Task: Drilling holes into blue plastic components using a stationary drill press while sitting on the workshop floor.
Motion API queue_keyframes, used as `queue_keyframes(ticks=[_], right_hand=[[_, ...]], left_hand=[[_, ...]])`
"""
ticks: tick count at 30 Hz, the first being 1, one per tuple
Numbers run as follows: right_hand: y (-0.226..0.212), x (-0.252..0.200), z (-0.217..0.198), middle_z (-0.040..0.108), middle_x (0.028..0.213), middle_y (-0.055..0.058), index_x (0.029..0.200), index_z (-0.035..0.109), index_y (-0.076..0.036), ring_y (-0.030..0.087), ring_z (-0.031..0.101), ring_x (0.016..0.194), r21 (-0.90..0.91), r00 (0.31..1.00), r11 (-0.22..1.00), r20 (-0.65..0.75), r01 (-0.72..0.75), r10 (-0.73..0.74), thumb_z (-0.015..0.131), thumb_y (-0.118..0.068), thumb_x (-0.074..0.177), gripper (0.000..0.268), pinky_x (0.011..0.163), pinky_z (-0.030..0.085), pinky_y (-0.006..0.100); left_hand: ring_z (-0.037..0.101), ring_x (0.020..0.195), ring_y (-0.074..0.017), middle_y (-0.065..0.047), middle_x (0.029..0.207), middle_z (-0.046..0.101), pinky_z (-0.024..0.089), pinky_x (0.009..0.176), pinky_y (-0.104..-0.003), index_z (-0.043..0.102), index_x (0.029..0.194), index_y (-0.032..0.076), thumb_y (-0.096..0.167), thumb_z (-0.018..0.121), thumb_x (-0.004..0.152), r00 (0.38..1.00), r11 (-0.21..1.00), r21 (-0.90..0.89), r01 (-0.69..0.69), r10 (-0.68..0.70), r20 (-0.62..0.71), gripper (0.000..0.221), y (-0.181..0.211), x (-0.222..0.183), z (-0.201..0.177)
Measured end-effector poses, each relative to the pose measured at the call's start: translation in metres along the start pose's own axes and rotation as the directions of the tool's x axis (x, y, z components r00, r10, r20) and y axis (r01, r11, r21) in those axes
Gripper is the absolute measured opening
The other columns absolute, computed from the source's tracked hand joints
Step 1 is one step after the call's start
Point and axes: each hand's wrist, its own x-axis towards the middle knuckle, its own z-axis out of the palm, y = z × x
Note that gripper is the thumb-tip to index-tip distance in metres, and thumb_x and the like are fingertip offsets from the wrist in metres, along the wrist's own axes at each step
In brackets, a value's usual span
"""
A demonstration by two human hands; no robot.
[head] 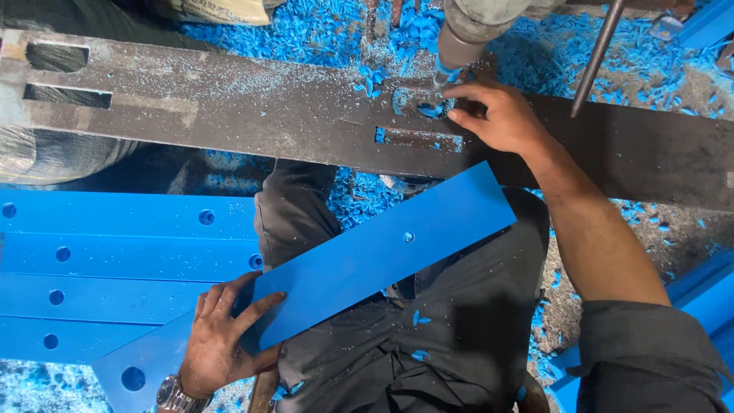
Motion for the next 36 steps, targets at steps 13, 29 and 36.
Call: queue_keyframes(ticks=[13, 29, 36], right_hand=[[0.066, -0.013, -0.001, 0.067, 0.093, 0.008, 0.112, 0.072, -0.006, 0.018, 0.060, 0.079, 0.244, 0.932, 0.920, -0.118, -0.307, 0.342, 0.074, -0.023, 0.106, 0.018, 0.070, 0.048, 0.033], [0.083, -0.045, -0.035, 0.070, 0.092, 0.005, 0.113, 0.071, -0.001, 0.011, 0.066, 0.080, 0.314, 0.921, 0.906, -0.175, -0.283, 0.349, 0.074, -0.022, 0.105, 0.023, 0.072, 0.054, 0.027], [0.024, -0.079, -0.076, 0.070, 0.097, 0.005, 0.116, 0.067, 0.000, 0.011, 0.066, 0.085, 0.495, 0.820, 0.854, -0.416, -0.159, 0.394, 0.068, -0.023, 0.117, 0.022, 0.080, 0.055, 0.027]], left_hand=[[0.055, 0.110, -0.0358, -0.014, 0.136, 0.056, 0.046, 0.091, -0.052, 0.071, 0.118, 0.031, 0.041, 0.096, 0.035, 0.999, 1.000, -0.008, 0.023, -0.023, 0.047, 0.087, -0.004, 0.013, 0.002], [0.054, 0.109, -0.0377, -0.014, 0.134, 0.056, 0.047, 0.092, -0.050, 0.071, 0.120, 0.028, 0.033, 0.089, 0.038, 0.999, 0.997, -0.067, -0.030, 0.029, -0.016, 0.084, 0.010, 0.055, 0.006], [0.054, 0.112, -0.0377, -0.011, 0.136, 0.056, 0.044, 0.091, -0.050, 0.070, 0.123, 0.030, 0.036, 0.088, 0.045, 0.993, 0.998, -0.034, -0.057, 0.053, -0.106, 0.081, 0.022, 0.090, 0.010]])
